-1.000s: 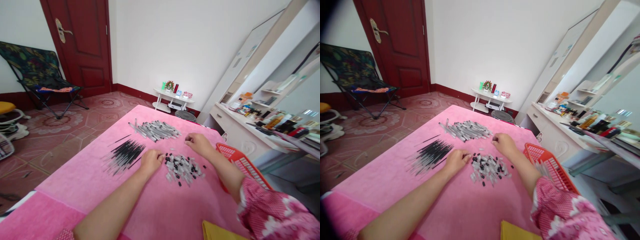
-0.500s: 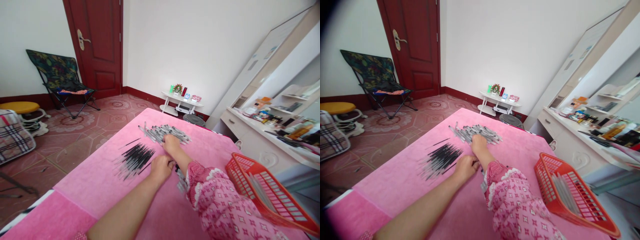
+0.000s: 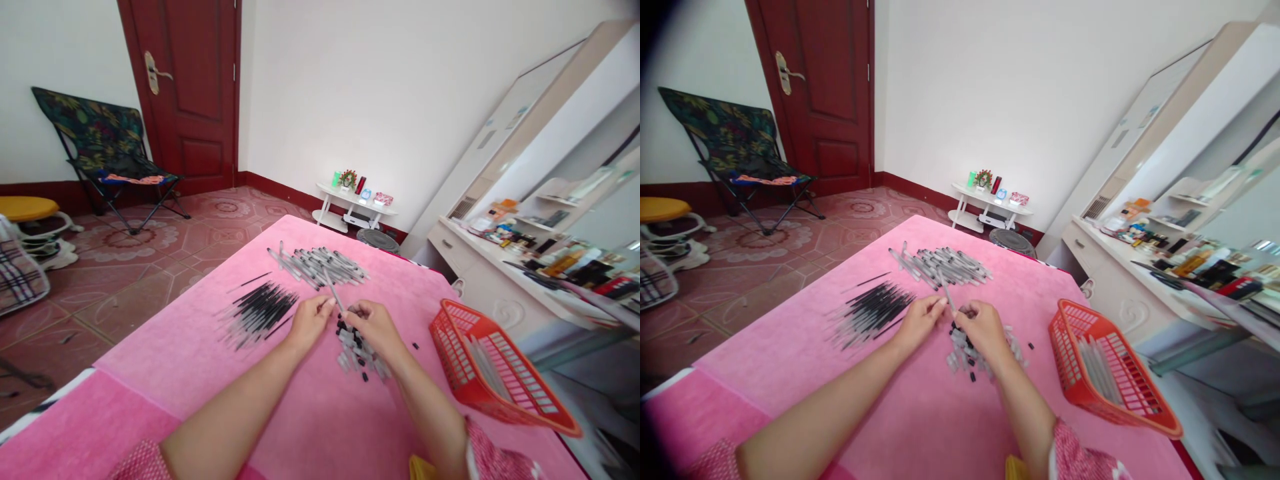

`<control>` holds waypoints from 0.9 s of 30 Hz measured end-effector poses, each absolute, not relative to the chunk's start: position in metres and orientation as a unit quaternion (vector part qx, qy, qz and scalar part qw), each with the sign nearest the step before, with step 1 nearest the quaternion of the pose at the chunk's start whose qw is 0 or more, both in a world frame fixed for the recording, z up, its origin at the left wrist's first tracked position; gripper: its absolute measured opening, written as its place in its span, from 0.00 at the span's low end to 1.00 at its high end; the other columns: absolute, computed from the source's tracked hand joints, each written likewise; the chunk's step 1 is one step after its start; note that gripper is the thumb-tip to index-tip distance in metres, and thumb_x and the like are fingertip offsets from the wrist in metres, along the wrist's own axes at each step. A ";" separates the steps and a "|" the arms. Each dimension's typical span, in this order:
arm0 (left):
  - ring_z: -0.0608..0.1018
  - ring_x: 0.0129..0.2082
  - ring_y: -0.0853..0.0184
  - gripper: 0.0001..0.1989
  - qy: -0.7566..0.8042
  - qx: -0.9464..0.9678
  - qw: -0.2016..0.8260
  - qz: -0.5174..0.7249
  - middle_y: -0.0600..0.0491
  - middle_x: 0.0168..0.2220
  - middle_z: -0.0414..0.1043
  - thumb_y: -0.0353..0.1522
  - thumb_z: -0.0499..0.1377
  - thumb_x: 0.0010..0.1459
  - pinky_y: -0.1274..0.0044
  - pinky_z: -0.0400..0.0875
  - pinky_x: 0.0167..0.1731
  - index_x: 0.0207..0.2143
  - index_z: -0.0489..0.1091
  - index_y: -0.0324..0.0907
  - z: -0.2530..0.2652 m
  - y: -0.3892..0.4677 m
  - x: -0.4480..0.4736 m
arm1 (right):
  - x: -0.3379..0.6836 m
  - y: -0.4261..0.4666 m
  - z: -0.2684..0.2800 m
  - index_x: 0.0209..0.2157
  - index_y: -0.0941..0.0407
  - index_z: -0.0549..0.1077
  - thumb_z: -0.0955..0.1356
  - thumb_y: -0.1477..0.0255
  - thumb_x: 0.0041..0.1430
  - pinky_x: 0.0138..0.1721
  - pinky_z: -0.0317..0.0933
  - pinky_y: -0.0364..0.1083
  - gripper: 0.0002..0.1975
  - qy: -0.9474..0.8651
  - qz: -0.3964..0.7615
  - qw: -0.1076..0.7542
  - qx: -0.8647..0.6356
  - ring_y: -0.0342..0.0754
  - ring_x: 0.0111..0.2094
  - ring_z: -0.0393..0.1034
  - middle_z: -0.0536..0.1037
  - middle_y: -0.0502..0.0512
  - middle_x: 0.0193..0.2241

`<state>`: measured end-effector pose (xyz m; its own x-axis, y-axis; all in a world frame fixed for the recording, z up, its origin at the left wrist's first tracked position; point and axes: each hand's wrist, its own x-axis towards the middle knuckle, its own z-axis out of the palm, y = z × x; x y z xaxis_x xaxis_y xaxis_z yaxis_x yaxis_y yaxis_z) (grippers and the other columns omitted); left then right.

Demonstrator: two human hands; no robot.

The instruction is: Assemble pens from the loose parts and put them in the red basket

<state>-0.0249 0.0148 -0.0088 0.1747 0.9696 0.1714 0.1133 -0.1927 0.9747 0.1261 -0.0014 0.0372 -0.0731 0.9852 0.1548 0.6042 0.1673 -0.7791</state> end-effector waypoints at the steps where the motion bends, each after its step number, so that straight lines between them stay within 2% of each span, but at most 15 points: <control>1: 0.71 0.25 0.68 0.22 0.398 0.573 0.523 0.489 0.51 0.25 0.71 0.46 0.49 0.57 0.78 0.62 0.27 0.37 0.72 0.37 -0.008 0.014 -0.023 | 0.129 -0.010 0.035 0.21 0.59 0.71 0.67 0.67 0.47 0.22 0.54 0.40 0.09 -0.670 0.300 0.362 -0.574 0.41 0.20 0.61 0.70 0.48 0.17; 4: 0.75 0.32 0.66 0.25 0.269 0.469 0.678 0.498 0.47 0.35 0.73 0.46 0.55 0.53 0.76 0.67 0.31 0.47 0.67 0.37 -0.004 0.009 -0.018 | 0.131 -0.027 0.033 0.22 0.59 0.70 0.68 0.67 0.47 0.21 0.53 0.39 0.09 -0.641 0.373 0.384 -0.551 0.39 0.19 0.59 0.68 0.47 0.17; 7: 0.76 0.36 0.64 0.21 0.191 0.425 0.735 0.493 0.44 0.37 0.74 0.41 0.60 0.52 0.74 0.68 0.37 0.42 0.68 0.35 -0.002 0.003 -0.015 | 0.128 -0.036 0.033 0.25 0.59 0.69 0.69 0.63 0.46 0.18 0.52 0.38 0.13 -0.581 0.472 0.389 -0.537 0.40 0.19 0.62 0.69 0.47 0.19; 11: 0.75 0.28 0.69 0.15 0.161 0.402 0.761 0.483 0.47 0.34 0.74 0.39 0.61 0.51 0.80 0.66 0.26 0.36 0.67 0.37 0.002 -0.002 -0.016 | 0.122 -0.044 0.035 0.30 0.59 0.69 0.68 0.56 0.48 0.19 0.53 0.37 0.19 -0.482 0.634 0.370 -0.478 0.39 0.19 0.65 0.72 0.51 0.24; 13: 0.73 0.23 0.72 0.15 0.162 0.406 0.766 0.472 0.49 0.31 0.74 0.39 0.62 0.50 0.84 0.61 0.20 0.34 0.66 0.37 0.004 -0.003 -0.016 | 0.120 -0.048 0.034 0.30 0.59 0.68 0.67 0.54 0.49 0.18 0.51 0.37 0.20 -0.453 0.691 0.359 -0.435 0.36 0.16 0.59 0.70 0.48 0.20; 16: 0.70 0.19 0.75 0.14 0.179 0.401 0.763 0.475 0.51 0.27 0.72 0.39 0.61 0.50 0.85 0.57 0.16 0.31 0.66 0.37 0.007 -0.005 -0.013 | 0.117 -0.049 0.031 0.26 0.57 0.65 0.65 0.52 0.50 0.14 0.44 0.37 0.21 -0.451 0.714 0.342 -0.413 0.34 0.11 0.48 0.61 0.42 0.14; 19: 0.71 0.19 0.74 0.15 0.212 0.384 0.747 0.500 0.52 0.24 0.72 0.40 0.62 0.49 0.84 0.61 0.18 0.28 0.66 0.36 0.009 -0.009 -0.007 | 0.115 -0.045 0.028 0.24 0.57 0.64 0.63 0.51 0.51 0.13 0.41 0.39 0.22 -0.510 0.650 0.322 -0.462 0.35 0.09 0.45 0.59 0.42 0.11; 21: 0.72 0.19 0.73 0.15 0.228 0.373 0.739 0.513 0.51 0.23 0.72 0.40 0.63 0.48 0.83 0.62 0.19 0.26 0.67 0.36 0.010 -0.009 -0.003 | 0.115 -0.044 0.028 0.22 0.57 0.64 0.61 0.52 0.54 0.14 0.42 0.39 0.22 -0.581 0.560 0.292 -0.514 0.37 0.09 0.48 0.60 0.44 0.10; 23: 0.72 0.18 0.73 0.16 0.245 0.352 0.734 0.526 0.52 0.22 0.71 0.40 0.64 0.46 0.82 0.64 0.20 0.26 0.67 0.35 0.011 -0.007 -0.002 | 0.114 -0.047 0.032 0.20 0.58 0.65 0.61 0.58 0.56 0.18 0.48 0.40 0.20 -0.667 0.405 0.240 -0.577 0.40 0.13 0.57 0.65 0.49 0.12; 25: 0.74 0.20 0.71 0.17 0.274 0.313 0.718 0.558 0.54 0.22 0.70 0.40 0.66 0.42 0.81 0.66 0.21 0.25 0.67 0.36 0.012 -0.001 -0.007 | 0.113 -0.053 0.038 0.19 0.58 0.68 0.63 0.66 0.55 0.24 0.53 0.42 0.15 -0.727 0.205 0.155 -0.637 0.45 0.22 0.67 0.72 0.55 0.18; 27: 0.75 0.21 0.71 0.18 0.307 0.282 0.690 0.592 0.56 0.21 0.69 0.40 0.68 0.38 0.81 0.68 0.22 0.25 0.67 0.36 0.013 0.006 -0.015 | 0.114 -0.060 0.045 0.22 0.58 0.71 0.64 0.70 0.53 0.28 0.54 0.44 0.10 -0.737 0.055 0.068 -0.671 0.50 0.29 0.71 0.77 0.60 0.25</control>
